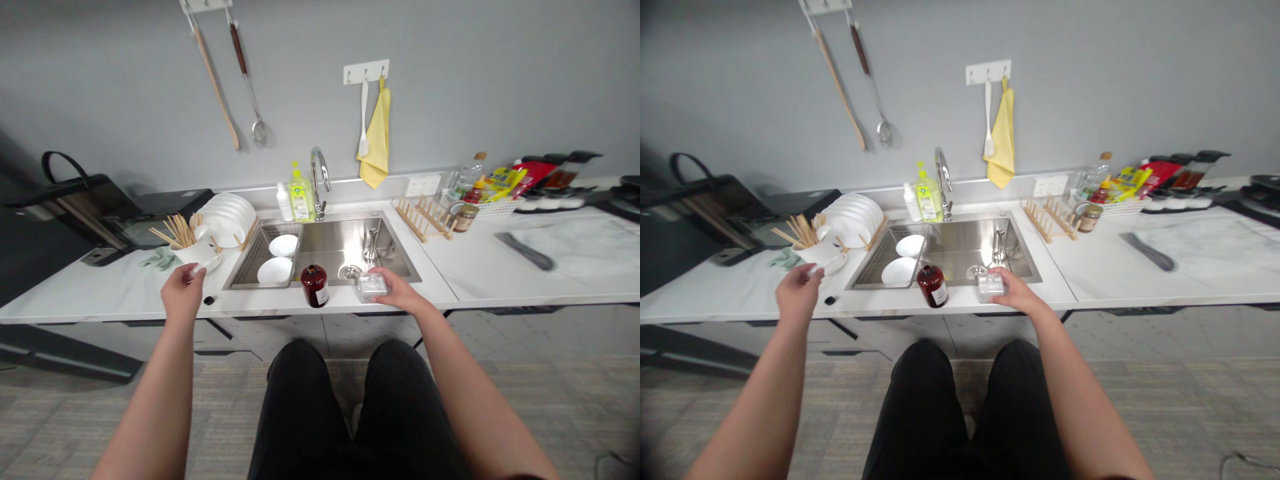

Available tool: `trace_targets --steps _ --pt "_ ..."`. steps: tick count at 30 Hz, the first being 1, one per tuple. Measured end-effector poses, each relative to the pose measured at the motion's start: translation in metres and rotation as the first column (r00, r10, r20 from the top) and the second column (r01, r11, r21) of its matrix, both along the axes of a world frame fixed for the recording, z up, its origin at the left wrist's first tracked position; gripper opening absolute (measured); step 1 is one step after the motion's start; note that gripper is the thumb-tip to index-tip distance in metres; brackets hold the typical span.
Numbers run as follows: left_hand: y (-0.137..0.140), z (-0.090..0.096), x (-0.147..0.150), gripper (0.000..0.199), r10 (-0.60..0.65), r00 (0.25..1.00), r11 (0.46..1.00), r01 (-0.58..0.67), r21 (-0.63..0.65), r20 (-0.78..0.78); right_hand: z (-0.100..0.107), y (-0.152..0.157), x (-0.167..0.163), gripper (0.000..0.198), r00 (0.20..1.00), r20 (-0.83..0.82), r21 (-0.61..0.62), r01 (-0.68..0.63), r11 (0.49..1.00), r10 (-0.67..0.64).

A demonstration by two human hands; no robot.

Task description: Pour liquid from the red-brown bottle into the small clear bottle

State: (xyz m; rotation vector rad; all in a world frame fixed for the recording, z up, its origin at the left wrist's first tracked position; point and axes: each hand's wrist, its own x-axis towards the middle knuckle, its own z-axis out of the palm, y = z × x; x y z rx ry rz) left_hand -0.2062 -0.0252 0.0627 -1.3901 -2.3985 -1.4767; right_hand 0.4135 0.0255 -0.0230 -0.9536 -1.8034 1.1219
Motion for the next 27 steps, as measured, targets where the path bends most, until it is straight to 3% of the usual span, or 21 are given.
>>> trace_targets --steps 3,5,10,15,18,21,27 --pt "-0.018 0.012 0.043 0.050 -0.199 0.956 0.970 0.160 0.185 0.216 -0.001 -0.001 -0.004 0.085 0.998 -0.055 -0.058 -0.001 0.998 -0.003" --pt "-0.036 0.023 0.076 0.044 -0.333 0.913 0.932 0.280 0.232 0.235 0.001 -0.005 -0.007 0.087 0.993 -0.111 -0.090 0.040 0.995 -0.050" --pt "-0.084 0.046 0.152 0.040 -0.606 0.773 0.795 0.576 0.191 0.188 0.016 -0.040 -0.011 0.088 0.952 -0.206 -0.162 0.195 0.967 -0.226" --pt "-0.112 0.059 0.216 0.041 -0.790 0.601 0.610 0.791 0.046 0.121 0.034 -0.108 -0.024 0.080 0.922 -0.183 -0.076 0.332 0.940 -0.340" --pt "-0.124 0.068 0.250 0.036 -0.839 0.544 0.540 0.836 -0.099 0.016 0.037 -0.151 -0.036 0.072 0.907 -0.184 0.000 0.385 0.923 -0.378" --pt "-0.136 0.076 0.274 0.031 -0.870 0.491 0.492 0.859 -0.138 -0.042 0.037 -0.185 -0.046 0.070 0.897 -0.120 0.078 0.435 0.897 -0.425" --pt "-0.155 0.083 0.293 0.025 -0.906 0.418 0.422 0.881 -0.215 -0.066 0.036 -0.222 -0.054 0.072 0.883 -0.001 0.186 0.462 0.867 -0.470"
